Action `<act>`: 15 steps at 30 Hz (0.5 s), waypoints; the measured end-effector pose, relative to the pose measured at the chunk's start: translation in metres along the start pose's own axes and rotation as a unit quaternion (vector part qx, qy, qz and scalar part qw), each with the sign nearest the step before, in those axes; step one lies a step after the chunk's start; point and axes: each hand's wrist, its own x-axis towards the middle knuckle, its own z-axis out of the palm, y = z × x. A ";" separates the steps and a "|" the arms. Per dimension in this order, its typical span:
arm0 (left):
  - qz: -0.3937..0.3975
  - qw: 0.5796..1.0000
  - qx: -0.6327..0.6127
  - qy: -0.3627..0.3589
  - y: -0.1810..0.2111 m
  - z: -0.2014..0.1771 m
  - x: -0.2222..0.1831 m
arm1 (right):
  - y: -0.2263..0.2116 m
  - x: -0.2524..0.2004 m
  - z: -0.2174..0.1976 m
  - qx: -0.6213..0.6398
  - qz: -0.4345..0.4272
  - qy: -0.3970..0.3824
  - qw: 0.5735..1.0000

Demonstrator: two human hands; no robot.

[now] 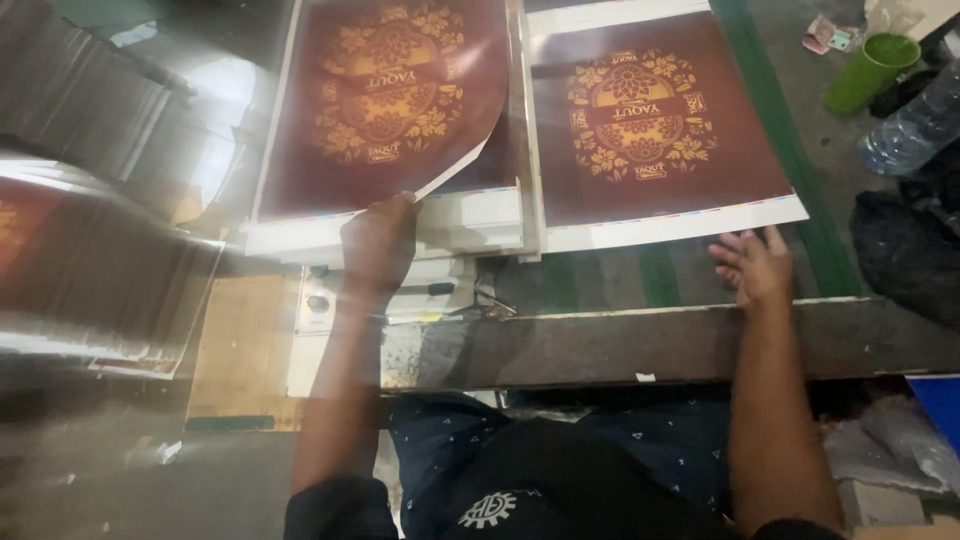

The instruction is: Inspecting and moving printed sheets from one stack to another on a workbench.

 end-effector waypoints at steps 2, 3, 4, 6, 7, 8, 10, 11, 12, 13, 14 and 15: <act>0.015 0.999 -0.010 0.039 0.010 -0.009 0.002 | 0.007 -0.015 0.011 0.010 0.016 0.013 1.000; 0.030 0.996 -0.023 0.076 0.016 -0.013 0.004 | 0.010 -0.023 0.015 0.019 0.034 0.028 0.999; 0.032 0.996 -0.024 0.076 0.027 -0.017 0.006 | 0.008 -0.038 0.028 0.020 0.033 0.030 0.999; 0.092 0.986 -0.084 0.108 0.050 -0.026 0.008 | 0.006 -0.067 0.054 -0.018 0.040 -0.047 0.998; 0.093 0.986 -0.086 0.106 0.059 -0.010 0.005 | -0.009 -0.087 0.073 -0.017 0.041 -0.044 0.998; 0.131 0.979 -0.113 0.104 0.068 0.006 0.002 | -0.025 -0.106 0.092 -0.038 0.045 -0.082 0.995; 0.170 0.970 -0.143 0.101 0.098 0.012 -0.002 | -0.042 -0.135 0.120 -0.059 0.050 -0.117 0.990; 0.183 0.968 -0.162 0.063 0.118 0.002 -0.002 | -0.042 -0.143 0.128 -0.007 0.032 -0.187 0.982; 0.196 0.964 -0.178 0.025 0.137 -0.008 -0.002 | -0.044 -0.151 0.137 0.045 0.014 -0.258 0.965; 0.196 0.964 -0.179 0.025 0.149 0.001 -0.006 | -0.031 -0.150 0.136 0.045 0.014 -0.257 0.965; 0.212 0.962 -0.175 0.008 0.160 0.010 -0.010 | -0.017 -0.149 0.135 0.124 0.014 -0.279 0.952; 0.227 0.959 -0.171 -0.009 0.172 0.019 -0.015 | -0.004 -0.149 0.134 0.201 0.014 -0.300 0.932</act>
